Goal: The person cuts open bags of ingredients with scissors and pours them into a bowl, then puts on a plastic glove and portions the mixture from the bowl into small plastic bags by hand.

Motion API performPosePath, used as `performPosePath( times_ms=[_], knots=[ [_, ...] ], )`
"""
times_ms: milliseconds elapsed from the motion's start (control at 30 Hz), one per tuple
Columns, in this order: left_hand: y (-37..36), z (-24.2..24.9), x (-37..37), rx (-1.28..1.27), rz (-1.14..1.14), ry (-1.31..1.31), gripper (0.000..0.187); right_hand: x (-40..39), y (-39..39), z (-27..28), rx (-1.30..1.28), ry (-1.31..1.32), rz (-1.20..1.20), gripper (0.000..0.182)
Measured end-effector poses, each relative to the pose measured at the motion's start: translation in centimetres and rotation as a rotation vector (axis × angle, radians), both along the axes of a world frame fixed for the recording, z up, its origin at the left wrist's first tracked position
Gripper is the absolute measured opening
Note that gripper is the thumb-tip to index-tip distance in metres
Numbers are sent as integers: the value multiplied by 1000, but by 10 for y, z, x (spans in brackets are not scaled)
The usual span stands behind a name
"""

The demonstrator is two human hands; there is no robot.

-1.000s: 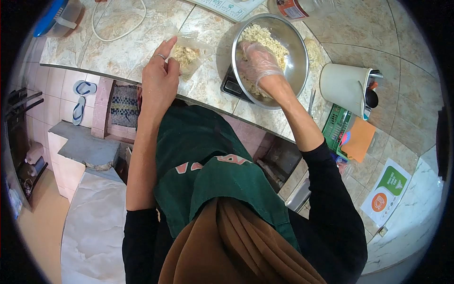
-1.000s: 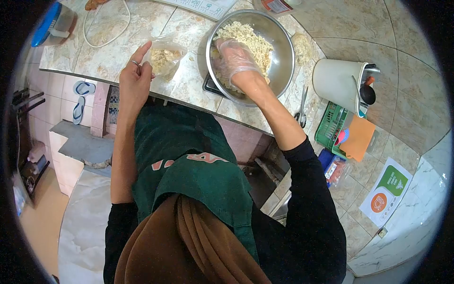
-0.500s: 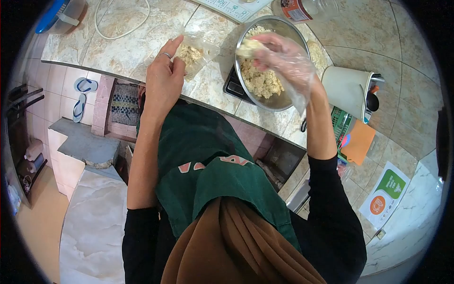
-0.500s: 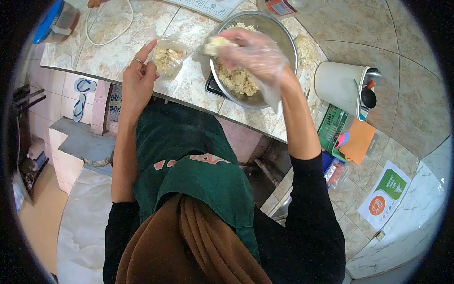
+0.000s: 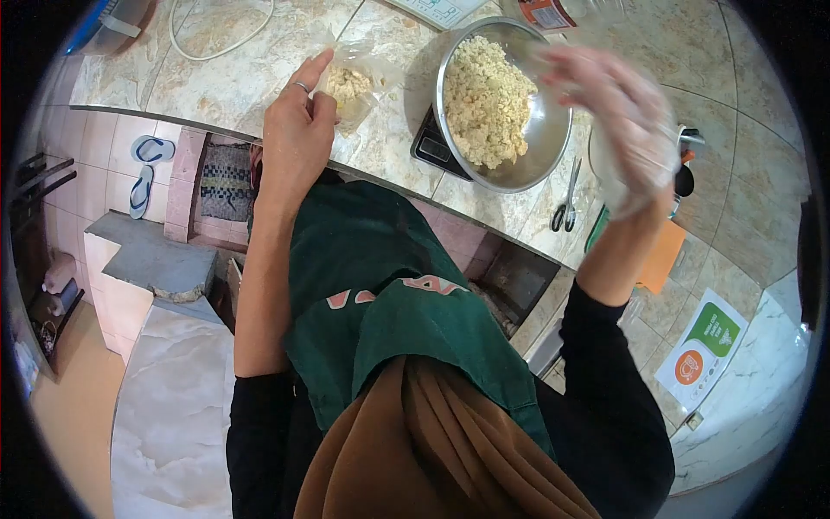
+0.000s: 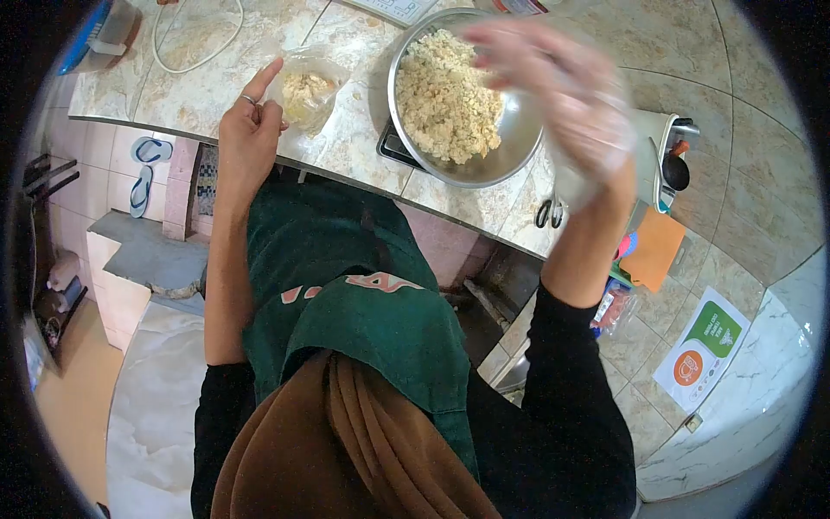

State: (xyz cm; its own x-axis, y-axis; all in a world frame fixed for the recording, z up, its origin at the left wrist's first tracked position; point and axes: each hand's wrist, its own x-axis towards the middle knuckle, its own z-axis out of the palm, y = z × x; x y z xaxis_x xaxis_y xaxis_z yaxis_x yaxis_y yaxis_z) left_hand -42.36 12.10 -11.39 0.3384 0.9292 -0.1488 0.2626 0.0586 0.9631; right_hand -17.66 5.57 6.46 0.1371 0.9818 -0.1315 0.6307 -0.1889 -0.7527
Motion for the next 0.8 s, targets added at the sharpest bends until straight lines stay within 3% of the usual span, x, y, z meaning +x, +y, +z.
performPosePath(
  times_ms=[67, 133, 200, 300, 500, 700, 800],
  knots=[
    [0, 1, 1, 5, 5, 4, 42, 47, -28, -3, -22, 573, -260, 30],
    [0, 1, 2, 6, -13, 27, 42, 58, -39, -40, -167, 246, -525, 29],
    [1, 2, 3, 46, -18, 25, 41, 57, -55, -72, -338, -664, -236, 30],
    [2, -2, 1, 14, -31, 45, 42, 61, -72, -84, -202, -500, -389, 29],
    [0, 3, 6, -13, -64, 12, 46, 56, -91, -76, -280, -380, -539, 28],
    [6, -2, 6, -1, -121, 28, 45, 55, -113, -77, -170, -337, -738, 28],
    [13, 0, 5, -26, -143, -11, 46, 36, -122, -64, -32, -177, -847, 24]
  ],
)
